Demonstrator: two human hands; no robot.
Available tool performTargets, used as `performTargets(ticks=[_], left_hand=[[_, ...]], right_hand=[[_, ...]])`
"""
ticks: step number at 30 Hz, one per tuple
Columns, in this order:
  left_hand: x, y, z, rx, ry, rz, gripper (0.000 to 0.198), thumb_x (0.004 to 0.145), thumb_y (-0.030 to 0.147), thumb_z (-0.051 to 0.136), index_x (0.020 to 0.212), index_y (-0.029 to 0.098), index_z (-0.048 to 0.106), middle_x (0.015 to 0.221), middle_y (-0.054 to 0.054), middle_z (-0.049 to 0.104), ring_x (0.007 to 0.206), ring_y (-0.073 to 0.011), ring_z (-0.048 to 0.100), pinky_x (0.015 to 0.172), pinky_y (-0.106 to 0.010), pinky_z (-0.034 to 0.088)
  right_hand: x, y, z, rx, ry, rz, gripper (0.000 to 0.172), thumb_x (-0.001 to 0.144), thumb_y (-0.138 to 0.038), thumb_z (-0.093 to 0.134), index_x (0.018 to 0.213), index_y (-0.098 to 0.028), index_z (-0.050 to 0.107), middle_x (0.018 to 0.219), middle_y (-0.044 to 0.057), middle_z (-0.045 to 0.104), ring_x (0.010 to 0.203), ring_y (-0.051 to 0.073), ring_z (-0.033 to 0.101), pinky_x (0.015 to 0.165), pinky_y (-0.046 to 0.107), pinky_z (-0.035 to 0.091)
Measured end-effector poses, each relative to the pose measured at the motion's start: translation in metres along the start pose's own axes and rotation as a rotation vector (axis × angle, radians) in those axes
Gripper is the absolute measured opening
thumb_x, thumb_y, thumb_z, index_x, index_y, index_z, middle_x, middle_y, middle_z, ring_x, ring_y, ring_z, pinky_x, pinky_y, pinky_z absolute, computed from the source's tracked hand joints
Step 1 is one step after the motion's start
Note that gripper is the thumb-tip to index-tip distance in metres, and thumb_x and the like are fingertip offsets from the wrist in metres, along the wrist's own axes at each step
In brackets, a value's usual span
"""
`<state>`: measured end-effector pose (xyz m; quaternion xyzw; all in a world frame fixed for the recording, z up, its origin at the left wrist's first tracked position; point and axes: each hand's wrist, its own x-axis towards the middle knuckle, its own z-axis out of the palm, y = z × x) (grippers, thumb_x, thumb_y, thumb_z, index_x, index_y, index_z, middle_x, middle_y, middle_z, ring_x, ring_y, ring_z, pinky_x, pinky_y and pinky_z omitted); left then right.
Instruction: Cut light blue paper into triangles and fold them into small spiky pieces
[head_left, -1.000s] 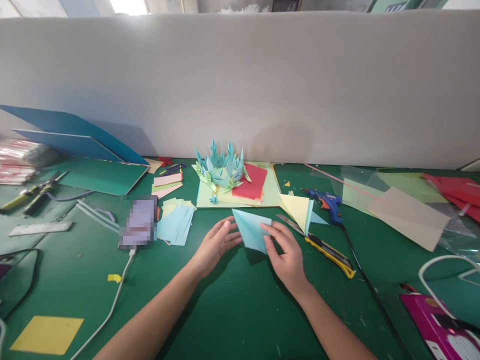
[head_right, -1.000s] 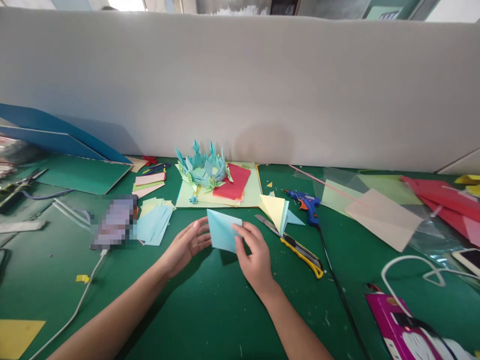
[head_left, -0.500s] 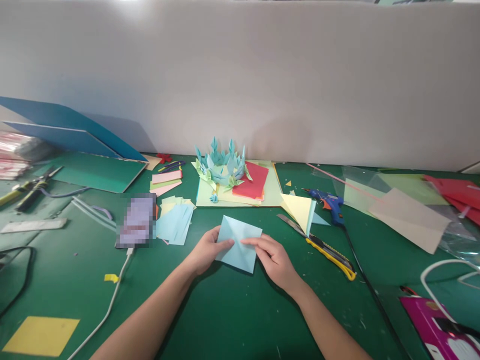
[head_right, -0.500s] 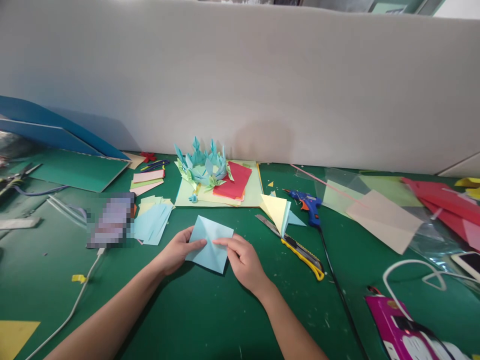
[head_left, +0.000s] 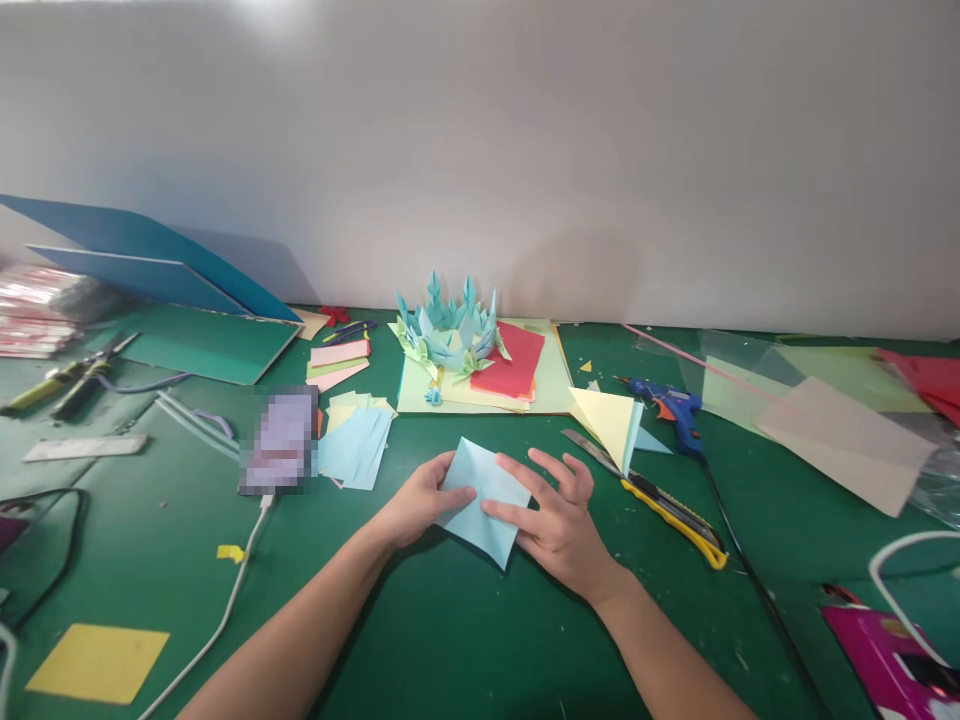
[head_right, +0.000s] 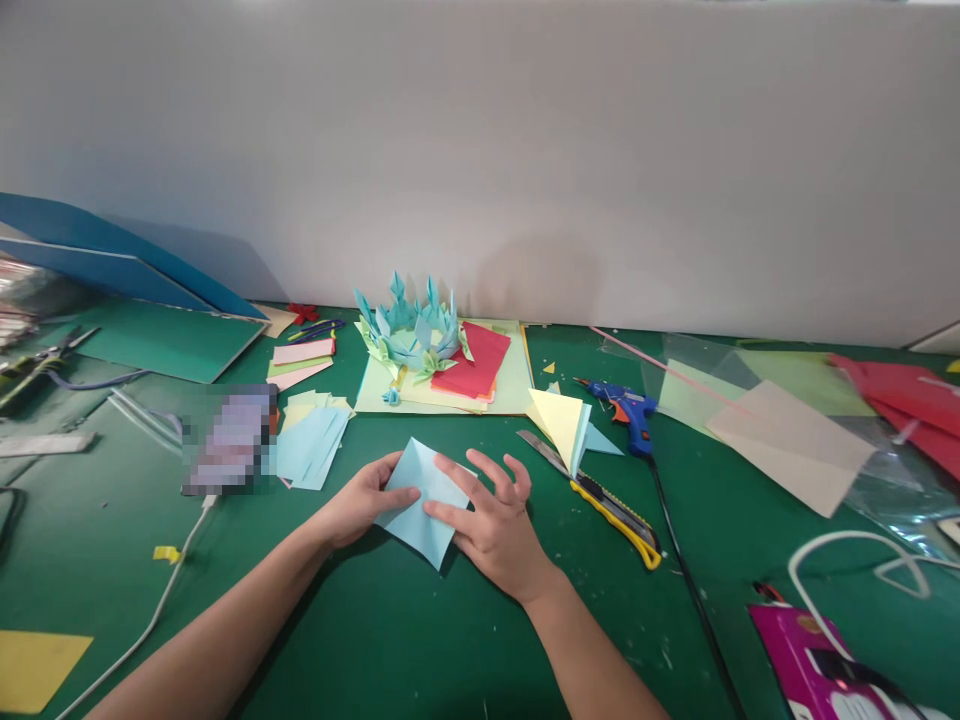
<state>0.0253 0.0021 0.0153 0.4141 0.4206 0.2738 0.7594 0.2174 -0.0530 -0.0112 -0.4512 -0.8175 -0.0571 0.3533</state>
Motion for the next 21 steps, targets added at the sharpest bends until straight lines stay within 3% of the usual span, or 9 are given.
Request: performTargets(ticks=[3,8,13,21], left_hand=[[-0.001,0.001,-0.001,0.038,-0.052,0.007,0.051,0.06,0.032,0.081,0.102,0.014,0.058,0.09,-0.007,0.069,0.074,-0.019,0.063,0.069,-0.03,0.049],[0.0,-0.002,-0.003,0.131,-0.095,0.0,0.044,0.064,0.034,0.077,0.097,0.013,0.06,0.082,-0.004,0.066,0.066,-0.015,0.06,0.062,-0.026,0.045],[0.0,-0.003,-0.003,0.114,-0.068,0.001,0.044,0.063,0.033,0.077,0.098,0.013,0.059,0.084,-0.005,0.066,0.07,-0.016,0.06,0.065,-0.027,0.046],[0.0,-0.003,-0.001,0.12,0.008,0.039,0.041,0.062,0.025,0.075,0.099,0.015,0.06,0.087,-0.005,0.067,0.075,-0.0177,0.061,0.068,-0.028,0.046]], right_hand=[[0.001,0.0,-0.002,0.053,-0.003,-0.043,0.022,0.091,-0.025,0.051,0.097,-0.035,0.069,0.113,-0.004,0.069,0.115,0.022,0.047,0.1,0.044,0.017],[0.004,-0.003,-0.002,0.214,-0.043,-0.008,0.027,0.094,-0.023,0.042,0.088,-0.028,0.067,0.095,-0.004,0.074,0.102,0.018,0.057,0.095,0.041,0.019],[0.004,-0.001,0.0,0.294,-0.07,-0.006,0.026,0.094,-0.022,0.041,0.092,-0.028,0.067,0.098,-0.004,0.073,0.096,0.017,0.057,0.085,0.038,0.025],[0.012,0.0,-0.007,0.278,-0.236,-0.081,0.027,0.092,-0.015,0.045,0.102,-0.028,0.066,0.109,-0.003,0.071,0.095,0.018,0.054,0.08,0.038,0.024]])
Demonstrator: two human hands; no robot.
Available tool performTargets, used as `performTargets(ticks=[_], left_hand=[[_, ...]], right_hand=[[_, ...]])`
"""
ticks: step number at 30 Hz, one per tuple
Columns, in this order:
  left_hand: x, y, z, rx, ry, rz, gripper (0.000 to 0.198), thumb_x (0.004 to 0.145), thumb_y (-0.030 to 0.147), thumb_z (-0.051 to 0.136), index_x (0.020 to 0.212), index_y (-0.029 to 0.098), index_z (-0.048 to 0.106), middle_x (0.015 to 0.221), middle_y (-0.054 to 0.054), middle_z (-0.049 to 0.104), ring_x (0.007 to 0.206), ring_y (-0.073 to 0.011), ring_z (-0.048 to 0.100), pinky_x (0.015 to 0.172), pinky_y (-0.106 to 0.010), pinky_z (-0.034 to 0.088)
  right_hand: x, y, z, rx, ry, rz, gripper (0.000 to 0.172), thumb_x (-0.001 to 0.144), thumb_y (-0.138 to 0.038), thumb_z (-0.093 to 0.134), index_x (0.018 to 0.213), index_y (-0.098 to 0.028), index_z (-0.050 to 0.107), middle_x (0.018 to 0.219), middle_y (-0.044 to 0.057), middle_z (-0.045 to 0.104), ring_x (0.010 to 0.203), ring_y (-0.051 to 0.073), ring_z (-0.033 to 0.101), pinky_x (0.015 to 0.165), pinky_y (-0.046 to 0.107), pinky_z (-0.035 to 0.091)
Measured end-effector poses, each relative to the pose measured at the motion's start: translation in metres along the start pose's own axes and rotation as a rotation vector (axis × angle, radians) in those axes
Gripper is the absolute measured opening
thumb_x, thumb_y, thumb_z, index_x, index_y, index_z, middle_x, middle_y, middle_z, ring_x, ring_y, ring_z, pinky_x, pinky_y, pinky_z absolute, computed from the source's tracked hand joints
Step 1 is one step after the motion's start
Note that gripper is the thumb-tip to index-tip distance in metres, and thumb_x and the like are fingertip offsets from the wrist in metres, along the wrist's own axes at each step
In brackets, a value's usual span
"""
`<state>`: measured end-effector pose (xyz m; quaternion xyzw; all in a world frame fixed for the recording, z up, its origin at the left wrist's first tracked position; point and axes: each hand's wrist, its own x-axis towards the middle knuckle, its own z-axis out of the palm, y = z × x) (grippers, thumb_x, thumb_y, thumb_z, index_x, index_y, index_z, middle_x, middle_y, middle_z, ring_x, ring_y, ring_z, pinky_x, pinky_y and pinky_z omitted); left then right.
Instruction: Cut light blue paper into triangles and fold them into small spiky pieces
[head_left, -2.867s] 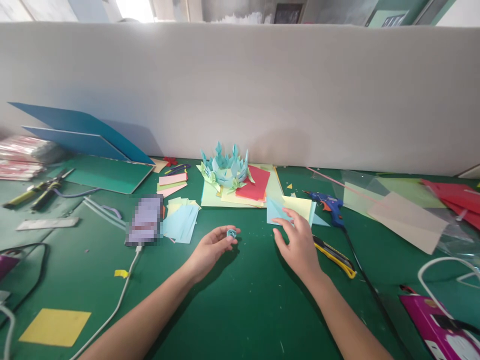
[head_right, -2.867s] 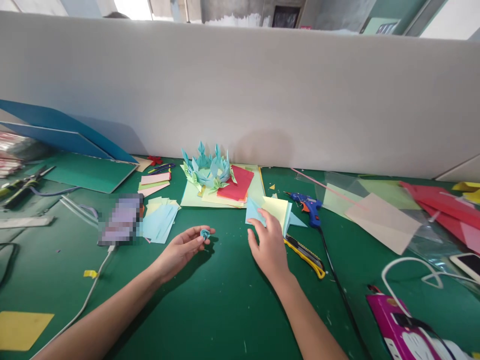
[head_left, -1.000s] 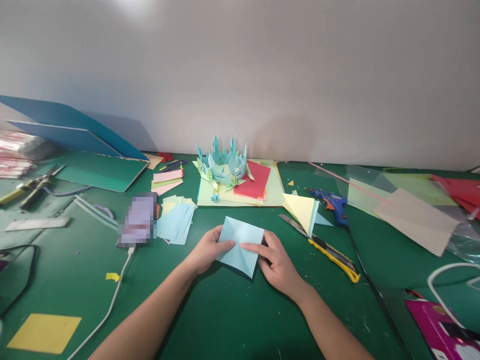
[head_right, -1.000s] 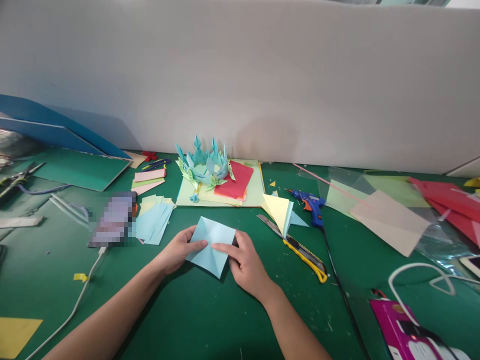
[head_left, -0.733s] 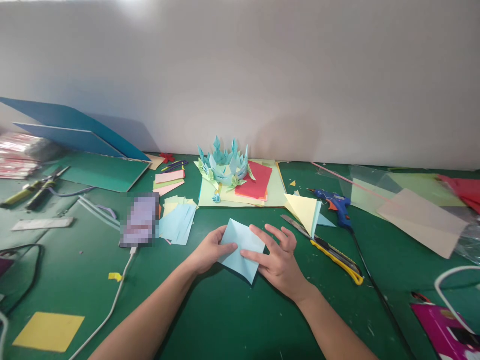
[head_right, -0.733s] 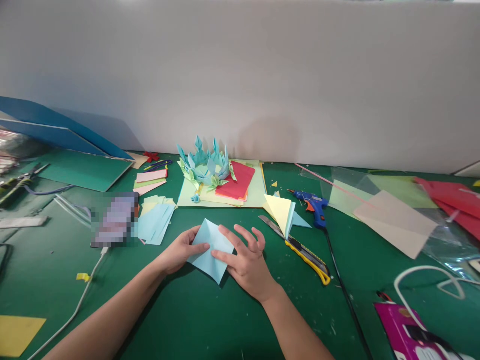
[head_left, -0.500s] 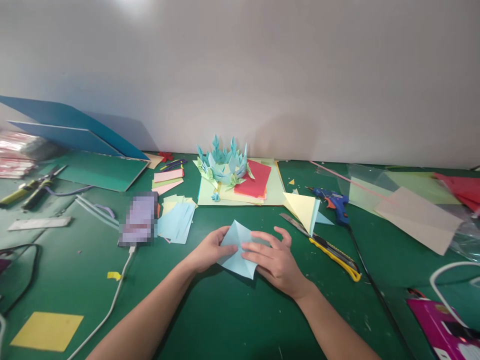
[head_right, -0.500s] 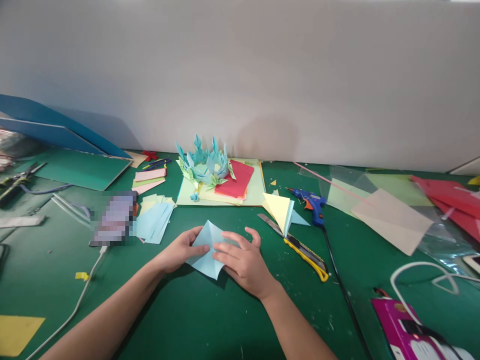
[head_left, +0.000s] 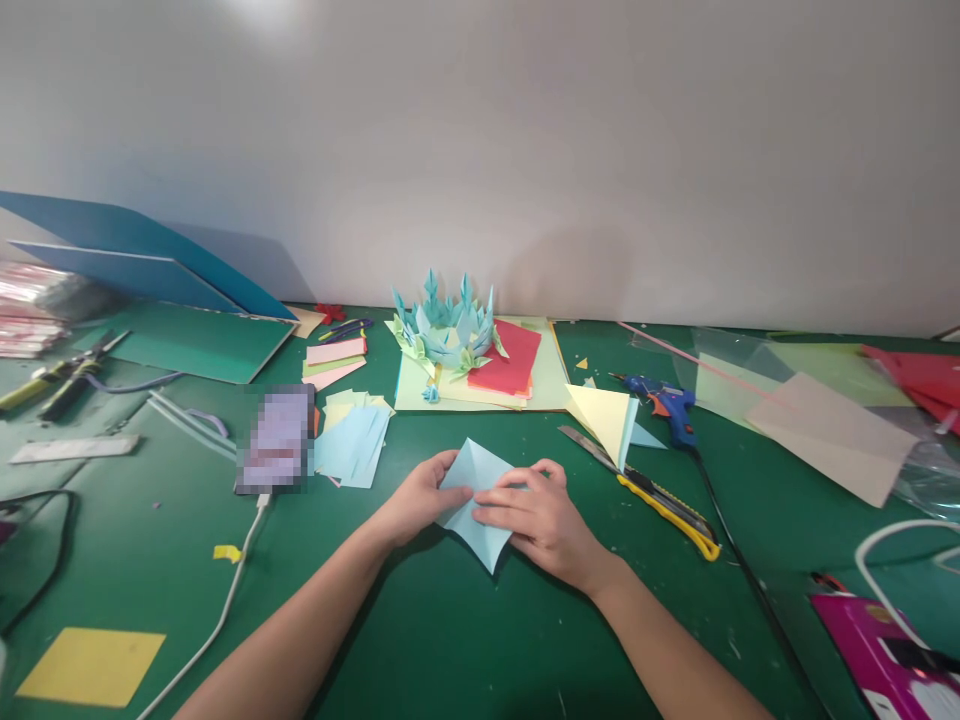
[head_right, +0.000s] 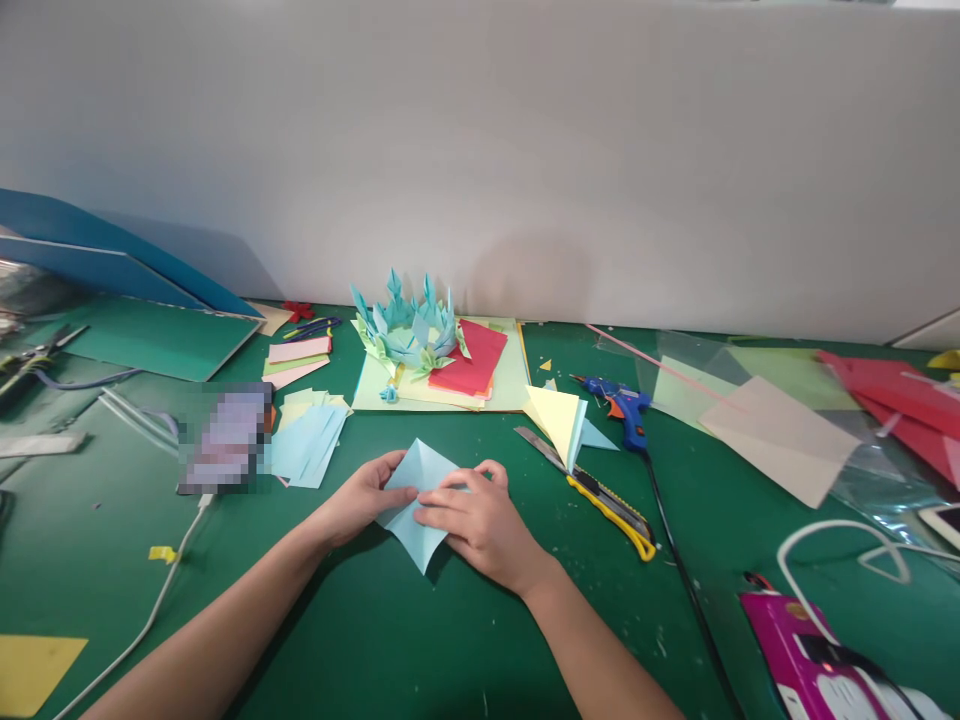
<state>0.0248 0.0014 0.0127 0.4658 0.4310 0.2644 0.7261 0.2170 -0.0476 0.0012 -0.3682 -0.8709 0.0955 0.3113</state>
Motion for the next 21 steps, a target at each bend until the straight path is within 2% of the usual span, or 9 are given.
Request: performTargets(ticks=[3,6,9,12,14,18,21], left_hand=[[0.0,0.0,0.0,0.029,0.003,0.022,0.038,0.062,0.022,0.073,0.098,0.015,0.062,0.088,-0.005,0.068,0.076,-0.0177,0.061,0.069,-0.027,0.046],[0.0,0.0,0.0,0.057,0.018,0.021,0.035,0.063,0.021,0.072,0.096,0.014,0.063,0.083,-0.004,0.068,0.071,-0.0165,0.06,0.065,-0.025,0.045],[0.002,-0.001,-0.001,0.064,0.017,0.011,0.035,0.065,0.023,0.07,0.098,0.013,0.063,0.081,-0.004,0.068,0.068,-0.0155,0.059,0.063,-0.025,0.044],[0.003,-0.002,0.0,0.105,-0.012,0.023,0.03,0.068,0.024,0.069,0.095,0.014,0.064,0.081,-0.004,0.067,0.069,-0.0153,0.058,0.064,-0.025,0.045],[0.003,-0.002,0.002,0.128,-0.056,0.039,0.025,0.069,0.026,0.069,0.09,0.014,0.065,0.079,-0.003,0.066,0.069,-0.0149,0.057,0.066,-0.025,0.046],[0.001,-0.002,0.007,0.081,-0.128,0.037,0.03,0.07,0.039,0.07,0.085,0.014,0.065,0.077,-0.003,0.064,0.07,-0.0149,0.057,0.072,-0.028,0.047],[-0.002,-0.002,0.009,0.063,-0.104,0.037,0.04,0.072,0.052,0.064,0.087,0.015,0.064,0.078,-0.003,0.063,0.07,-0.0161,0.058,0.07,-0.028,0.046]], right_hand=[[0.006,0.001,-0.001,0.044,-0.04,-0.008,0.025,0.093,-0.017,0.045,0.097,-0.028,0.067,0.105,-0.003,0.072,0.093,0.018,0.055,0.079,0.038,0.025],[0.013,0.004,0.0,0.124,-0.04,0.046,0.021,0.094,-0.028,0.047,0.087,-0.026,0.067,0.095,-0.003,0.074,0.087,0.018,0.056,0.078,0.038,0.026],[0.017,0.005,0.005,0.174,0.03,0.151,0.03,0.095,-0.037,0.045,0.079,-0.021,0.064,0.078,0.0,0.071,0.076,0.016,0.056,0.075,0.035,0.03],[0.015,0.007,0.01,0.148,0.117,0.221,0.04,0.094,-0.044,0.042,0.069,-0.019,0.058,0.065,0.001,0.063,0.064,0.015,0.051,0.069,0.032,0.032],[0.012,0.009,0.012,0.116,0.111,0.245,0.044,0.095,-0.046,0.039,0.064,-0.018,0.053,0.06,0.0,0.057,0.06,0.014,0.048,0.066,0.031,0.033],[0.007,0.01,0.014,0.044,0.075,0.283,0.049,0.097,-0.046,0.031,0.058,-0.019,0.043,0.056,-0.001,0.047,0.058,0.014,0.044,0.063,0.029,0.032],[0.007,0.01,0.014,0.018,0.083,0.306,0.049,0.097,-0.047,0.029,0.057,-0.02,0.039,0.055,-0.002,0.043,0.056,0.014,0.043,0.063,0.029,0.031]])
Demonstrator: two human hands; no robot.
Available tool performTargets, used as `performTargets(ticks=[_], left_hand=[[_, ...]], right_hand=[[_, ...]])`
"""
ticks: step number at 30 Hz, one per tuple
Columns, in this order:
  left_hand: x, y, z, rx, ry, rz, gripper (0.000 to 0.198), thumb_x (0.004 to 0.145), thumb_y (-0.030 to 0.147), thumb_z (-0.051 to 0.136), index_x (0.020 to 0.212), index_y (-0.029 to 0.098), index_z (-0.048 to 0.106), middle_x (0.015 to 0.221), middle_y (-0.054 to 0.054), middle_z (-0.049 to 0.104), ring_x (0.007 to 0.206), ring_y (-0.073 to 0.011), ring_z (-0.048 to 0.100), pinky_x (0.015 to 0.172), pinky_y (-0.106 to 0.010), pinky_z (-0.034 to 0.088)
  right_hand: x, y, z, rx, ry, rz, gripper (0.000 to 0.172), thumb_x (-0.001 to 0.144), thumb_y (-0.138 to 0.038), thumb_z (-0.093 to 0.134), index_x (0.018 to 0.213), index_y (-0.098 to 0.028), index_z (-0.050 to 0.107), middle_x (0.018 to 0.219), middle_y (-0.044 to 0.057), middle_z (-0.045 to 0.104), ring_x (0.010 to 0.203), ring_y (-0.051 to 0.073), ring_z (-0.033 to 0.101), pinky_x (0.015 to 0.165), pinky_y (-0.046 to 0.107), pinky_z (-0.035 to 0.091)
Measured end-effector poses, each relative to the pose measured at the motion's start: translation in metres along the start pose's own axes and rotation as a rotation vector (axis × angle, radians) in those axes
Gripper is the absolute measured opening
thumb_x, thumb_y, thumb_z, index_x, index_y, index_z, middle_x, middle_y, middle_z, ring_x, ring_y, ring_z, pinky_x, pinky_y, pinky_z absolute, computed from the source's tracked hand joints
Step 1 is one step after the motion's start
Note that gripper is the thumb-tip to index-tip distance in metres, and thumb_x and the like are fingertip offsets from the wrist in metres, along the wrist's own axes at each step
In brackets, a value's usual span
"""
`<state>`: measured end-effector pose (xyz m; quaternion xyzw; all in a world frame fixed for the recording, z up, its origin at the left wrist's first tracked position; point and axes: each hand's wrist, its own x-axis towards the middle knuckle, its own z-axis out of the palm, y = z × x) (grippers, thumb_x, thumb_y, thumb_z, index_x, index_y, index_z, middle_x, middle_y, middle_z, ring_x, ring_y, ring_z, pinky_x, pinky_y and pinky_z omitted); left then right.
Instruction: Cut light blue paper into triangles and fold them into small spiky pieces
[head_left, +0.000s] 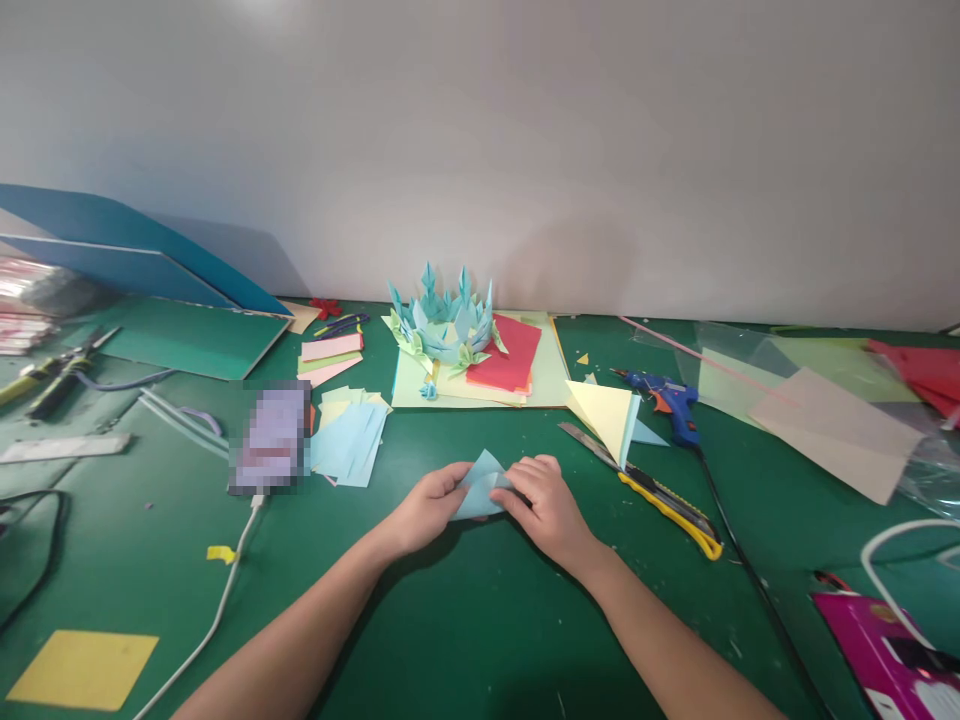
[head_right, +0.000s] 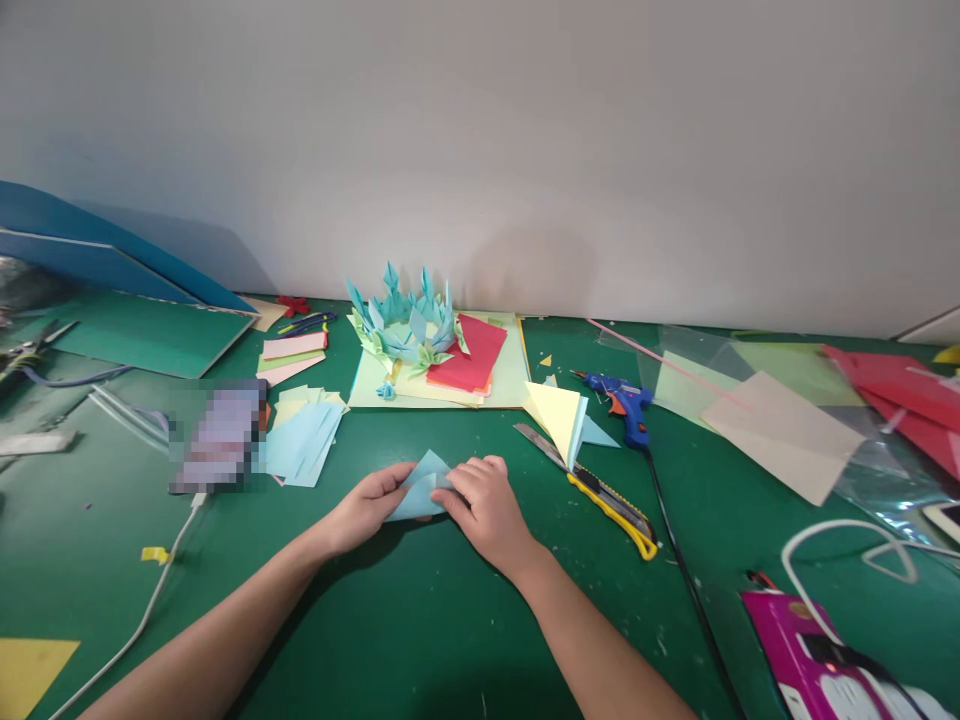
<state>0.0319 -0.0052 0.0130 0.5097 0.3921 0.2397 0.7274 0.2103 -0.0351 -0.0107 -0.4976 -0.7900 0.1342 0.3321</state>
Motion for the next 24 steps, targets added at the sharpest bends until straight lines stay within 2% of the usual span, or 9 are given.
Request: performTargets(ticks=[3,7,9,11,14,17,19,21,24], left_hand=[[-0.002,-0.002,0.002,0.139,0.037,0.065,0.043,0.079,0.057,0.053,0.087,0.016,0.063,0.075,-0.003,0.061,0.068,-0.0164,0.056,0.064,-0.026,0.043],[-0.001,-0.006,0.003,0.424,0.129,0.15,0.032,0.074,0.047,0.063,0.069,0.016,0.06,0.061,0.002,0.052,0.06,-0.0128,0.045,0.056,-0.022,0.034],[0.0,-0.007,0.004,0.477,0.177,0.15,0.03,0.072,0.043,0.064,0.062,0.016,0.058,0.056,0.004,0.046,0.058,-0.0114,0.039,0.053,-0.022,0.03],[0.002,-0.007,0.004,0.443,0.191,0.134,0.03,0.071,0.042,0.064,0.06,0.015,0.058,0.055,0.004,0.045,0.056,-0.0109,0.038,0.053,-0.022,0.029],[0.003,-0.005,0.006,0.251,0.222,0.109,0.032,0.067,0.045,0.069,0.064,0.014,0.06,0.057,0.003,0.051,0.056,-0.0107,0.041,0.055,-0.022,0.032],[0.002,-0.002,0.01,-0.038,0.295,0.085,0.038,0.061,0.048,0.075,0.074,0.014,0.063,0.063,0.001,0.059,0.058,-0.0115,0.048,0.058,-0.023,0.037],[0.001,-0.001,0.014,-0.148,0.34,0.091,0.041,0.058,0.047,0.078,0.078,0.014,0.065,0.07,-0.001,0.064,0.064,-0.0133,0.053,0.064,-0.025,0.041],[-0.001,-0.001,0.019,-0.192,0.347,0.103,0.042,0.058,0.046,0.079,0.082,0.014,0.066,0.077,-0.003,0.067,0.072,-0.0156,0.056,0.072,-0.027,0.043],[-0.003,-0.003,0.025,-0.216,0.345,0.089,0.045,0.055,0.047,0.08,0.083,0.014,0.066,0.079,-0.003,0.068,0.076,-0.0177,0.058,0.074,-0.028,0.045]], right_hand=[[0.0,0.0,0.0,-0.007,0.013,0.023,0.05,0.097,-0.048,0.028,0.057,-0.02,0.038,0.053,-0.003,0.041,0.055,0.013,0.042,0.062,0.029,0.031],[0.0,0.0,0.0,-0.026,0.057,0.039,0.052,0.094,-0.053,0.033,0.054,-0.02,0.039,0.051,-0.003,0.04,0.053,0.013,0.041,0.061,0.029,0.03],[-0.001,0.0,-0.001,-0.012,0.087,0.051,0.052,0.092,-0.055,0.036,0.054,-0.02,0.041,0.051,-0.003,0.04,0.053,0.013,0.042,0.061,0.03,0.03],[-0.003,0.0,-0.001,0.048,0.13,0.069,0.047,0.091,-0.055,0.04,0.061,-0.02,0.046,0.055,-0.003,0.045,0.057,0.014,0.045,0.065,0.031,0.033],[-0.005,0.003,0.003,0.223,0.299,0.14,0.04,0.083,-0.059,0.05,0.09,-0.02,0.053,0.081,0.004,0.056,0.075,0.019,0.053,0.074,0.034,0.04],[-0.006,0.006,0.01,0.426,0.453,0.273,0.062,0.072,-0.065,0.06,0.112,-0.02,0.046,0.1,0.009,0.054,0.085,0.021,0.054,0.075,0.035,0.046],[-0.004,0.004,0.014,0.609,0.38,0.331,0.066,0.065,-0.067,0.064,0.109,-0.021,0.048,0.092,0.006,0.057,0.077,0.02,0.056,0.069,0.033,0.049],[-0.002,-0.001,0.015,0.797,0.197,0.391,0.059,0.063,-0.065,0.067,0.099,-0.021,0.054,0.081,0.004,0.061,0.069,0.019,0.058,0.063,0.031,0.05],[0.0,-0.014,0.01,0.929,0.053,0.53,0.047,0.067,-0.061,0.067,0.085,-0.018,0.063,0.081,0.007,0.069,0.075,0.023,0.064,0.068,0.035,0.053]])
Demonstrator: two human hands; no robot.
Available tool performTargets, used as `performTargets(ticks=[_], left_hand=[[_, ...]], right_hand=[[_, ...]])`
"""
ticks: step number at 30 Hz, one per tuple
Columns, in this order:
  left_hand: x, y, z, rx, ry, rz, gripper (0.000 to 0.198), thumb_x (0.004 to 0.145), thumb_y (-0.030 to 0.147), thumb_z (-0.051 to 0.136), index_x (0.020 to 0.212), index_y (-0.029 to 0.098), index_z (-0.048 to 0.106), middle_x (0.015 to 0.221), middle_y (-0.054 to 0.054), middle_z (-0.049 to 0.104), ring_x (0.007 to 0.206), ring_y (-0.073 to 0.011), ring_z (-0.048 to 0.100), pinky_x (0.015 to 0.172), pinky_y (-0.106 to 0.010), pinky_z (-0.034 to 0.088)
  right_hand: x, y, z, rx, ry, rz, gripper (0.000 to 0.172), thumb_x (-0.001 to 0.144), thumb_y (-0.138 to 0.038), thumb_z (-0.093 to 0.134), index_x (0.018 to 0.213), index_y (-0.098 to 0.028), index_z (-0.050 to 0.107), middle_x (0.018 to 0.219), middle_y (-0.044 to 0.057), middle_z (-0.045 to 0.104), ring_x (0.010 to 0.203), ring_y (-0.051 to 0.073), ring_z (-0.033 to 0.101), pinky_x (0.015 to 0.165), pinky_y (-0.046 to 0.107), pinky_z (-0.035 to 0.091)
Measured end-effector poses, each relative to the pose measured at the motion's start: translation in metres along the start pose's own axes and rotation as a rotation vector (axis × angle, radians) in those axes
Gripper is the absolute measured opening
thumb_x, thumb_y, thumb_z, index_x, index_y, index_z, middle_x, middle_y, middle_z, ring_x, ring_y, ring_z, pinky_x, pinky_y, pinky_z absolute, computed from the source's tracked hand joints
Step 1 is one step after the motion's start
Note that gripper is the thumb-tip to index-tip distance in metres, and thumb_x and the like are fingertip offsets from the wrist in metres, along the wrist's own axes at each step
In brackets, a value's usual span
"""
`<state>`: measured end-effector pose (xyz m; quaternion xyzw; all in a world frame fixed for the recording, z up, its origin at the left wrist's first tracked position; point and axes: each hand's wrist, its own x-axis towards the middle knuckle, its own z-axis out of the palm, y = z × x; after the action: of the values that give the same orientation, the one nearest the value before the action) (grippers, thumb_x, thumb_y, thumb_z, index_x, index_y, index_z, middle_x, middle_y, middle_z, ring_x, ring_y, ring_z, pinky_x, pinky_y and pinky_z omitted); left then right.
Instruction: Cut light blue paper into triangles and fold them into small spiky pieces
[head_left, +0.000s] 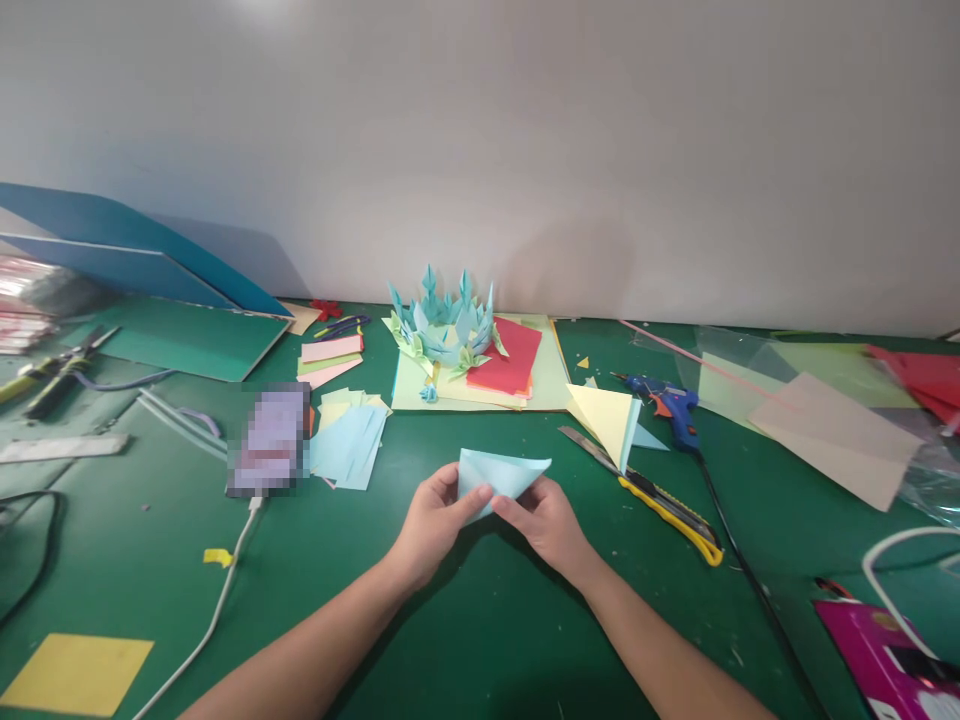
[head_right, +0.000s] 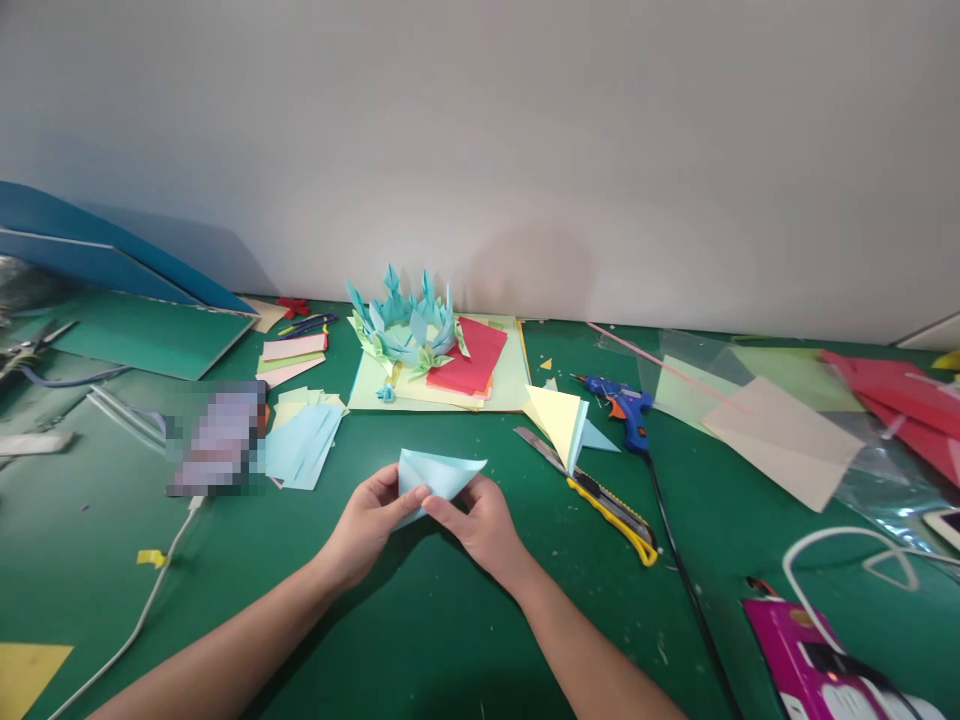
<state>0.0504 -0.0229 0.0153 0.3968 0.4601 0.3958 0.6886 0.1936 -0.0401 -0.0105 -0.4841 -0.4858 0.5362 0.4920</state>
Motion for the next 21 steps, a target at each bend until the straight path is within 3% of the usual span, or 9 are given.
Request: performTargets(ticks=[3,7,14,21], left_hand=[[-0.0022,-0.0024,0.0014,0.007,-0.019,-0.008,0.045,0.056,0.046,0.08,0.084,0.015,0.065,0.08,-0.003,0.068,0.078,-0.0188,0.059,0.074,-0.028,0.045],[-0.0026,0.0002,0.0005,0.02,-0.07,-0.001,0.043,0.056,0.043,0.08,0.085,0.016,0.064,0.083,-0.004,0.068,0.079,-0.0183,0.059,0.074,-0.028,0.045],[0.0015,0.0042,-0.0019,0.109,0.07,0.032,0.04,0.055,0.05,0.077,0.062,0.016,0.057,0.054,0.005,0.052,0.052,-0.0092,0.046,0.054,-0.023,0.037],[0.0037,0.0002,-0.0062,0.161,0.098,0.043,0.035,0.058,0.046,0.077,0.059,0.015,0.059,0.05,0.004,0.052,0.049,-0.0082,0.046,0.051,-0.021,0.036]], right_hand=[[-0.0029,-0.0091,0.0022,0.012,0.031,0.096,0.041,0.066,-0.056,0.069,0.077,-0.016,0.067,0.078,0.007,0.072,0.074,0.025,0.066,0.068,0.036,0.054],[-0.0017,-0.011,-0.0013,0.02,0.091,0.118,0.04,0.062,-0.055,0.071,0.069,-0.016,0.067,0.069,0.005,0.072,0.065,0.023,0.065,0.062,0.034,0.053],[-0.0005,-0.0092,-0.0051,0.047,0.088,0.129,0.037,0.06,-0.05,0.075,0.073,-0.016,0.068,0.074,0.006,0.073,0.068,0.023,0.066,0.064,0.035,0.054],[0.0003,-0.0074,-0.0064,0.056,0.096,0.128,0.038,0.059,-0.051,0.074,0.072,-0.016,0.068,0.072,0.006,0.072,0.066,0.022,0.065,0.063,0.034,0.053]])
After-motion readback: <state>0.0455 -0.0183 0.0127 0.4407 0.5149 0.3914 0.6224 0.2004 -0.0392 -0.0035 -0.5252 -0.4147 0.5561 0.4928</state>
